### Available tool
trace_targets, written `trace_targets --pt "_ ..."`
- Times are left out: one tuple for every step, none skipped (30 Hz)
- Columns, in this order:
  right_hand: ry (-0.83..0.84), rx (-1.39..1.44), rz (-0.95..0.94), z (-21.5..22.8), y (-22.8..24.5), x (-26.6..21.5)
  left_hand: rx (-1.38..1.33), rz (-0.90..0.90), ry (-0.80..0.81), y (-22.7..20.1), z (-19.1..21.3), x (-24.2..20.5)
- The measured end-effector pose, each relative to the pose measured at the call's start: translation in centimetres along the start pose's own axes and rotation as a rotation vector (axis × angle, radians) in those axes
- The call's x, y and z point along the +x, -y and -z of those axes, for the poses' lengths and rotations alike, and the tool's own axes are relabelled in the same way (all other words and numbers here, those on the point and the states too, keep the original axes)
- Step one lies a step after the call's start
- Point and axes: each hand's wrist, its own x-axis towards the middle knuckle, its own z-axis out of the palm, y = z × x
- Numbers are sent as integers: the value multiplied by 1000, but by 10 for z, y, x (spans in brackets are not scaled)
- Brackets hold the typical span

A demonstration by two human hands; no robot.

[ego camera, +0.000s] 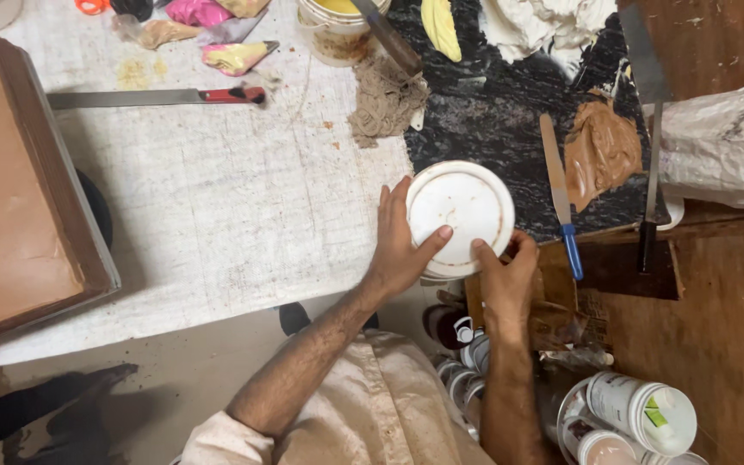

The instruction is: The person spreads a brown putty-like substance over a rectangular board using a metal scraper, then smooths the surface with a sanding block and hand. The person also wipes the board and applies a brown powder to the edges.

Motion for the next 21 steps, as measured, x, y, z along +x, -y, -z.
trace_targets --pt "-32 -9 36 0 0 -2 1 -8 16 -9 3 0" --pt "8 82 26 1 -1 -4 2 -13 28 -17 6 0" --pt "49 172 16 4 -2 -4 -62 18 3 -25 8 1" --pt "92 267 7 4 -3 -4 -122 47 -23 -33 12 3" --pt "98 189 35 4 -5 -2 -182 75 -48 -37 16 6" --pt "103 110 56 5 -9 -2 -266 120 -94 -39 19 9" --pt "108 31 78 5 -14 -1 -350 165 -140 -37 23 13" --pt "99 15 87 4 -19 0 -432 209 -184 -32 26 20" --pt "90 -1 95 2 -25 2 -485 332 -219 -23 29 28" --pt "81 -19 100 0 -32 1 -538 459 -253 -13 32 37" --pt "88 -43 94 -4 -39 0 -589 586 -289 0 35 49" --pt "91 -68 90 -6 -46 -1 -654 537 -329 12 38 64" --pt "94 -93 86 -8 -52 -2 -720 488 -370 23 42 80" --pt "91 -100 127 -9 -58 -2 -537 292 -346 34 46 99" --pt "88 -106 167 -11 -62 -2 -355 96 -317 44 52 116" --pt "85 -118 199 -11 -68 -6 -330 293 -232 53 60 130" --pt "103 -125 218 -9 -72 -11 -300 488 -146 60 70 140" --pt "119 -128 239 -7 -73 -14 -247 385 -117 67 81 136" --pt "134 -132 261 -5 -71 -16 -196 281 -88 70 90 128" --pt "70 -288 346 -4 -66 -19 -191 256 -44 70 96 116" --pt "8 -445 430 -2 -60 -22 -186 230 -1 67 100 98"
